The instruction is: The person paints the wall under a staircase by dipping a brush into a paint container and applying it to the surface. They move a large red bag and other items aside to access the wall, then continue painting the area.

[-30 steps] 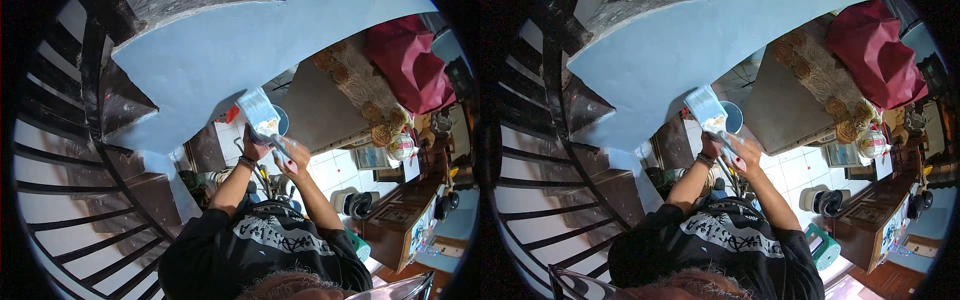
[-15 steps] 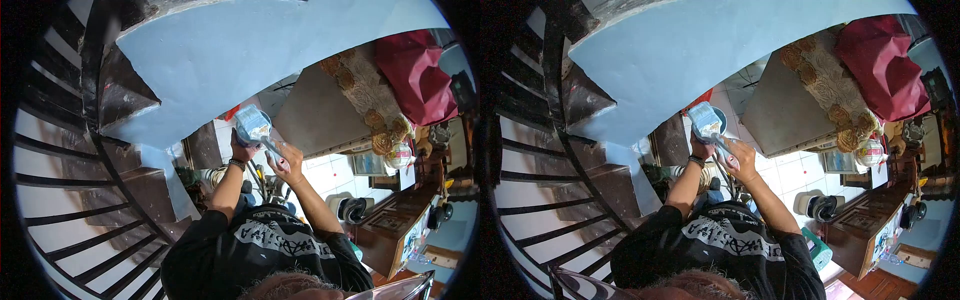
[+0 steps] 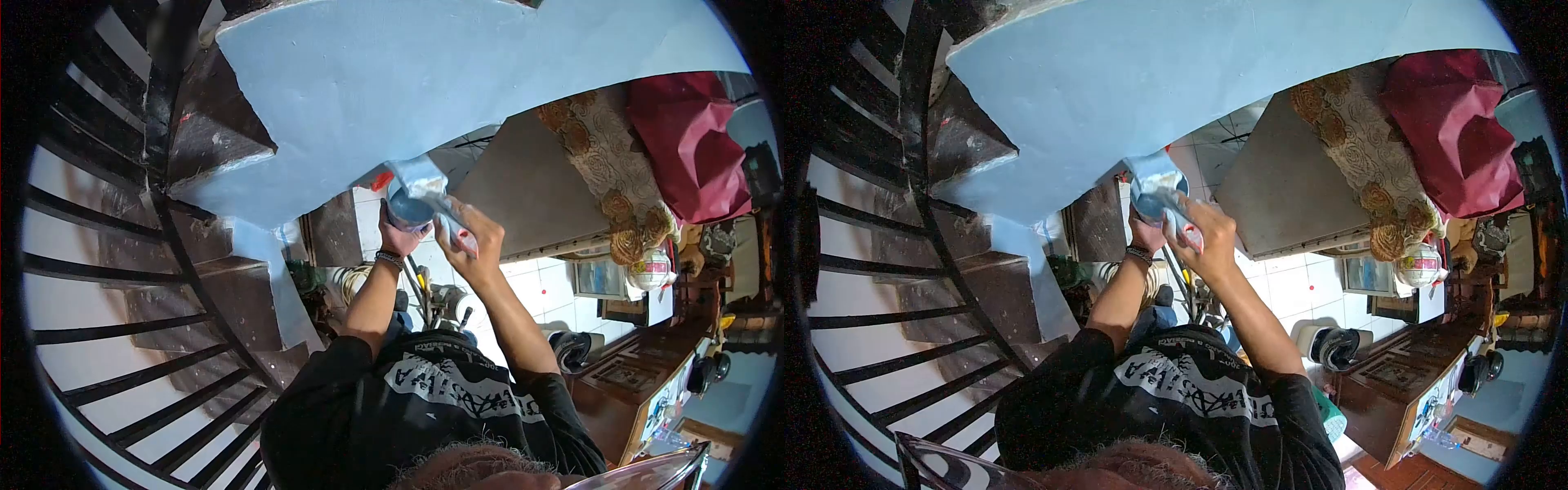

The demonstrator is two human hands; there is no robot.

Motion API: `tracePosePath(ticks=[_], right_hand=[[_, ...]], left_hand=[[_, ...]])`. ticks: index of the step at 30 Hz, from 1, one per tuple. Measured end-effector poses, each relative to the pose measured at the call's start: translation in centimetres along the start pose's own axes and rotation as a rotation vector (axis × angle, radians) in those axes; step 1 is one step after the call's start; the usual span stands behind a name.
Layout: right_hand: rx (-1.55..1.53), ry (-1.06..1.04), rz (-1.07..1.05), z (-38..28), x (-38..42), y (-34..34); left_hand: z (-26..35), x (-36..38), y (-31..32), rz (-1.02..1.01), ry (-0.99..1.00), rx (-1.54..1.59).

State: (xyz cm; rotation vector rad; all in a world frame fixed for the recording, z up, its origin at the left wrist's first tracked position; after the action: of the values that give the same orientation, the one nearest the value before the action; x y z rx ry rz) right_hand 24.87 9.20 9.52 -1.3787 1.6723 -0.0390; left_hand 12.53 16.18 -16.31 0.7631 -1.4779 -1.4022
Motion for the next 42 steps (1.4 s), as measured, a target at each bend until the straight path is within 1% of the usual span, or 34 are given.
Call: tracePosePath(ticks=[1, 4, 5, 8, 9, 10, 11, 12, 13, 14, 15, 16, 17, 18, 20, 22, 23, 26, 29, 30, 32, 34, 36, 38, 40, 42], right_hand=[[-0.003, 0.006, 0.022, -0.2, -0.5, -0.3], [0.004, -0.092, 0.116, -0.9, -1.4, -2.2], [0.001, -0.092, 0.130, -1.1, -1.6, -2.9], [-0.009, -0.238, 0.251, -0.4, -0.8, -2.7], [-0.007, -0.335, 0.251, 0.6, -0.6, -1.6], [-0.003, -0.431, 0.253, 1.9, 0.1, -0.3], [-0.006, -0.368, 0.121, 3.4, 1.6, 0.6], [0.049, -0.307, 0.013, 4.3, 2.9, 1.3], [0.073, -0.268, -0.024, 4.8, 4.1, 1.9], [0.099, -0.231, -0.065, 5.4, 5.3, 2.4], [0.084, -0.248, -0.043, 6.0, 6.3, 3.0], [0.091, -0.222, -0.092, 5.9, 7.0, 2.7], [0.098, -0.196, -0.141, 5.7, 7.6, 2.2], [0.107, -0.172, -0.189, 5.2, 7.5, 1.8], [0.085, -0.246, -0.101, 4.3, 6.6, 0.9], [0.069, -0.304, 0.015, 3.3, 5.2, 0.5], [0.057, -0.304, 0.046, 3.2, 4.6, 0.5], [0.062, -0.233, 0.018, 3.7, 4.0, 1.2], [0.036, -0.128, -0.054, 4.0, 5.8, 1.1], [0.021, -0.096, -0.072, 3.5, 6.0, 0.9], [0.049, -0.162, 0.003, 2.7, 5.6, 0.4], [0.061, -0.222, 0.096, 1.6, 4.2, -0.8], [0.098, -0.274, 0.225, 1.1, 2.7, -2.2], [0.070, -0.303, 0.354, 0.9, 1.0, -3.4], [0.149, -0.292, 0.436, 1.7, 0.2, -3.7], [0.190, -0.192, 0.403, 3.3, 0.5, -3.1]], left_hand=[[-0.1, -0.1, 0.0, -0.004, 0.007, -0.010], [0.2, 0.1, -0.3, 0.069, -0.039, 0.041], [0.3, 0.2, -0.5, 0.100, -0.062, 0.051], [0.4, -0.3, -1.2, 0.056, -0.068, 0.039], [0.4, 0.2, -0.7, 0.035, -0.032, 0.003], [0.4, -0.1, -1.8, -0.086, -0.012, -0.062], [0.3, 0.0, -2.5, -0.167, 0.146, -0.388], [0.2, 0.2, -2.6, -0.154, 0.179, -0.446], [0.2, 0.5, -2.1, -0.140, 0.211, -0.504], [0.2, 0.4, -1.7, -0.034, 0.121, -0.292], [0.3, 1.0, -0.7, -0.055, 0.130, -0.281], [0.3, 1.5, 0.3, -0.075, 0.140, -0.270], [0.4, 2.6, 1.5, -0.224, 0.249, -0.463], [0.4, 2.6, 1.3, -0.209, 0.238, -0.451], [0.5, 2.7, 0.7, -0.180, 0.215, -0.428], [0.7, 1.6, -0.3, 0.051, 0.021, -0.081], [0.6, 1.6, -0.8, 0.105, 0.009, -0.038], [0.4, 1.8, -0.3, 0.093, 0.037, -0.124], [0.5, 1.4, -0.1, 0.024, 0.025, -0.084], [0.5, 1.8, 0.1, -0.016, 0.076, -0.190], [0.4, 2.7, 0.4, -0.078, 0.191, -0.400], [0.6, 1.9, -0.4, 0.111, -0.039, -0.004], [0.6, 2.2, -0.1, 0.053, -0.025, -0.077], [0.8, 1.7, -0.7, 0.008, -0.073, -0.043], [0.5, 1.7, -0.8, 0.023, -0.074, -0.020], [0.4, 1.7, -0.9, 0.050, -0.087, 0.014]])
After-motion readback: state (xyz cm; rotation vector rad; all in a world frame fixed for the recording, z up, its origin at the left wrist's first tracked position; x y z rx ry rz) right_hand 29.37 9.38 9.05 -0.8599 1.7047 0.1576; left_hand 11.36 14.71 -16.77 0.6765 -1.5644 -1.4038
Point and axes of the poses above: each hand's wrist, its own x-axis away from the middle knuckle, its own y-axis out of the palm, z = x × y, the point moved 1 cm from there along -x, towards the middle knuckle, and after that the axes turned 3 degrees about x, right-handed, at the moved point
